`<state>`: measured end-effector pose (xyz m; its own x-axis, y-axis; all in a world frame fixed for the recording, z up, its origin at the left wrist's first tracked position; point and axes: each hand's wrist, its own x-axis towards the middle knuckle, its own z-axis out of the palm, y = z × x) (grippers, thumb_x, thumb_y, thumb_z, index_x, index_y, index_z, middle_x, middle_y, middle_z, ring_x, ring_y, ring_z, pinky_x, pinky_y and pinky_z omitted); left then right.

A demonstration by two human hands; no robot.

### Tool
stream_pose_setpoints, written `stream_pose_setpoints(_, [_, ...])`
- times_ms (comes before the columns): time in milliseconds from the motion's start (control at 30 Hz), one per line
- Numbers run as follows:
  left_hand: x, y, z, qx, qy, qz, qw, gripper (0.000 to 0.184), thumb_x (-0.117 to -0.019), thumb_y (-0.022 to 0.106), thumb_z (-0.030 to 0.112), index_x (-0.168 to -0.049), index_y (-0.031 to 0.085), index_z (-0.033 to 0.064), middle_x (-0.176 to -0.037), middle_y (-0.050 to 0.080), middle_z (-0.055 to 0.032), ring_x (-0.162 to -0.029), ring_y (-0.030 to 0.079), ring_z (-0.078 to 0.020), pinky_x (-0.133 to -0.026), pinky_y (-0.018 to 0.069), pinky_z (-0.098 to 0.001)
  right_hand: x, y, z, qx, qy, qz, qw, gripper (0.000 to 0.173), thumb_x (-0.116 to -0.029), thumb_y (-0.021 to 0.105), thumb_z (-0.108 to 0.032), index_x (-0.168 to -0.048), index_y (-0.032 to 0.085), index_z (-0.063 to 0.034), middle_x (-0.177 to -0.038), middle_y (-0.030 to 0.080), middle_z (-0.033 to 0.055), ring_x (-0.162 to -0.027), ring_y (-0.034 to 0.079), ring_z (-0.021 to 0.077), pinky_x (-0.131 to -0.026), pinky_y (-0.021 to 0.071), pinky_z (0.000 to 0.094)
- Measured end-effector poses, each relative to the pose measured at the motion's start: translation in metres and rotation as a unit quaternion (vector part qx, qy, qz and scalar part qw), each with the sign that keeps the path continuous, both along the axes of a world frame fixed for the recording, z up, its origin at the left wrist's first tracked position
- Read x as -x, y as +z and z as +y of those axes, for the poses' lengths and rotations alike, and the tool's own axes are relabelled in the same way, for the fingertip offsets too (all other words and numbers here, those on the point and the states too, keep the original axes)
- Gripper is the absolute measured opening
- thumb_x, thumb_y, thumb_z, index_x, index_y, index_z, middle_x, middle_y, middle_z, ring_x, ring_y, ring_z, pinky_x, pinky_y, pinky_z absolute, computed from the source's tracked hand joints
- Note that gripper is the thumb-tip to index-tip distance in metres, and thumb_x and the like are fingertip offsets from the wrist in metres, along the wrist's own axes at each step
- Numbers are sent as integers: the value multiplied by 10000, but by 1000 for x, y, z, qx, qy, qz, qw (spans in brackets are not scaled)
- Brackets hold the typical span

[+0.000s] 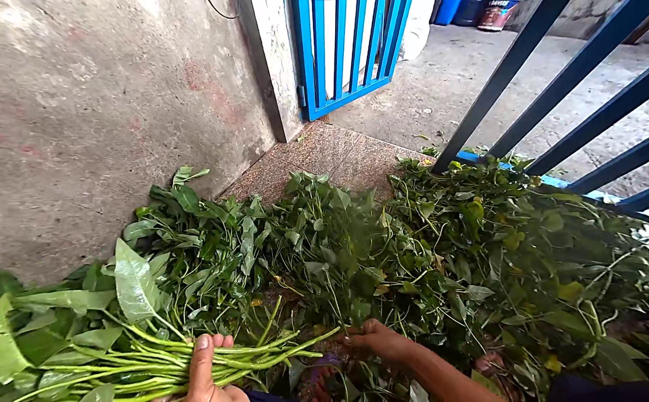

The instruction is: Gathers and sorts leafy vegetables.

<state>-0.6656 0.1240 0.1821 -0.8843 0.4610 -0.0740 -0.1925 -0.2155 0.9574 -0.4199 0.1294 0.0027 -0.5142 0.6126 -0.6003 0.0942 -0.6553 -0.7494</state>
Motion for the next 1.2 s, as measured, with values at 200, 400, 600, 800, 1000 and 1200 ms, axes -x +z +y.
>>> stream_pose_setpoints(200, [-13, -5, -1, 23, -82, -12, 996, 162, -949, 594, -116, -1075, 548, -26, -739, 698, -64, -635, 729, -178, -614, 661, -344, -32, 52, -1, -55, -15, 152, 987, 347, -1059, 516, -209, -1340, 658, -64, -1103, 731, 46, -925, 682, 125, -835, 571, 324])
stream_pose_setpoints(400, [-39, -15, -3, 26, -136, 50, 989, 187, -889, 642, -146, -1032, 568, -52, -714, 700, -67, -615, 720, -169, -598, 650, -321, -39, 81, -2, -290, -134, -80, 944, 280, -1015, 617, -176, -1242, 727, -54, -1095, 761, 49, -965, 720, 111, -899, 595, 321])
stream_pose_setpoints(600, [-45, -22, 2, -15, -100, 125, 987, 192, -869, 653, -137, -1022, 573, -53, -724, 678, -39, -650, 703, -138, -635, 634, -302, -59, 92, -8, -472, -201, -266, 816, 157, -968, 653, -199, -984, 801, -148, -952, 707, 8, -964, 663, 118, -869, 561, 315])
stream_pose_setpoints(800, [-51, -26, -1, -21, -129, 116, 985, 189, -862, 664, -133, -1012, 584, -51, -722, 693, -32, -641, 708, -128, -626, 635, -286, -47, 98, -19, -527, -243, -65, 812, 154, -962, 676, -90, -1060, 795, -96, -1081, 747, 60, -1038, 700, 165, -930, 595, 333])
stream_pose_setpoints(1000, [-55, -26, -2, -24, -124, 124, 984, 191, -846, 670, -142, -997, 595, -52, -724, 698, -32, -644, 709, -124, -633, 636, -285, -40, 93, -25, -500, -260, 14, 826, 154, -974, 682, -89, -1087, 785, -80, -1115, 759, 88, -1055, 718, 200, -946, 603, 367])
stream_pose_setpoints(1200, [-61, -25, -3, -28, -132, 127, 983, 194, -840, 669, -152, -993, 594, -61, -704, 691, -37, -633, 705, -123, -628, 630, -279, -41, 94, -29, -491, -270, 25, 828, 148, -968, 690, -84, -1080, 787, -76, -1105, 759, 91, -1057, 713, 200, -957, 594, 364])
